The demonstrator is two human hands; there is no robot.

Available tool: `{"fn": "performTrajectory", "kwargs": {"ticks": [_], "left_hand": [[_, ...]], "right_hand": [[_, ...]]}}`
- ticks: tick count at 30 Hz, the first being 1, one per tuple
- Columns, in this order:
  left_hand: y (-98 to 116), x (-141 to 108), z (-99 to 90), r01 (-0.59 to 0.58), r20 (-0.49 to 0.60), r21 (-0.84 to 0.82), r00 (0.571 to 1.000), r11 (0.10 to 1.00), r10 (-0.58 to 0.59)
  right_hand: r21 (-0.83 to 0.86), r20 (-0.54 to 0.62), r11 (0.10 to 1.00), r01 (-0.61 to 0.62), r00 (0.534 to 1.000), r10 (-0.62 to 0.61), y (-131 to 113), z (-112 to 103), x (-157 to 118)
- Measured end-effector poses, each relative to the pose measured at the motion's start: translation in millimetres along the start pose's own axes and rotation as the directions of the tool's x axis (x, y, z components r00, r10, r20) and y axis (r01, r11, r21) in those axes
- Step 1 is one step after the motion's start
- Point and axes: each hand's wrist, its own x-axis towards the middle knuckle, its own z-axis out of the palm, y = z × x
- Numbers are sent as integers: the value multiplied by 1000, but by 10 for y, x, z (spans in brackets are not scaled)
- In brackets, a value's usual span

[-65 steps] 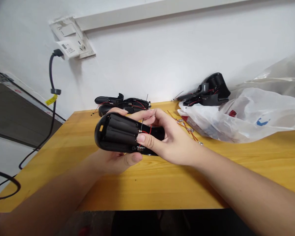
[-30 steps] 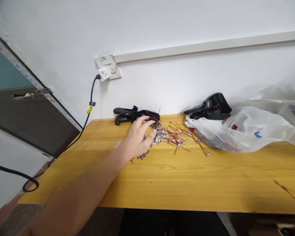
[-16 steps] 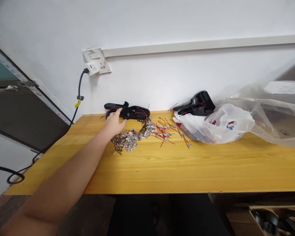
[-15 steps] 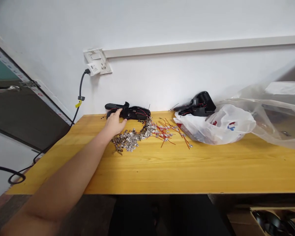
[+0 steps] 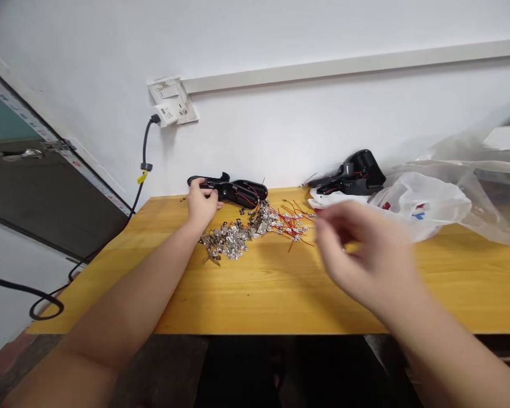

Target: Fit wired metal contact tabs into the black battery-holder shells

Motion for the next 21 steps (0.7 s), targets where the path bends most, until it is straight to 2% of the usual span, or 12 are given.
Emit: {"fn": "performTrajectory", "kwargs": {"ticks": [1, 2, 4, 7, 9, 11, 13, 15, 17, 20, 21], "left_hand": [[14, -3, -21, 2, -16, -48, 1000, 999, -3], [31, -5, -39, 0, -29, -93, 1000, 996, -3], [70, -8, -60, -11, -38, -178, 999, 984, 4], [150, -28, -49, -20, 1, -293, 1000, 956, 21], [217, -66, -31, -18, 35, -354, 999, 935, 32], [297, -135, -25, -22, 47, -401, 998, 916, 45], [390, -236, -35, -28, 77, -459, 994, 888, 71], [486, -354, -59, -50, 139, -561, 978, 826, 154], [575, -462, -89, -164, 48, -567, 972, 807, 231], [673, -549, -151, -315, -143, -469, 949, 825, 281], [695, -551, -178, -342, -159, -447, 940, 826, 303]], "right_hand": [[-20, 56, 1000, -21, 998, 22, -1, 188, 168], [-46, 163, 997, -54, 985, 61, 1, 369, 337], [-79, 290, 988, -131, 946, 148, 34, 673, 625], [-41, 323, 966, -253, 912, 253, 163, 933, 828], [100, 363, 958, -268, 907, 215, 264, 1004, 820], [252, 418, 940, -229, 902, 108, 328, 1039, 754], [366, 433, 913, -181, 901, 5, 329, 1068, 680], [453, 442, 875, -169, 895, -56, 274, 1103, 626], [528, 511, 810, -255, 858, -63, 199, 1142, 597], [569, 648, 680, -462, 761, -25, 129, 1173, 600], [584, 657, 644, -495, 753, -17, 128, 1164, 613]]}}
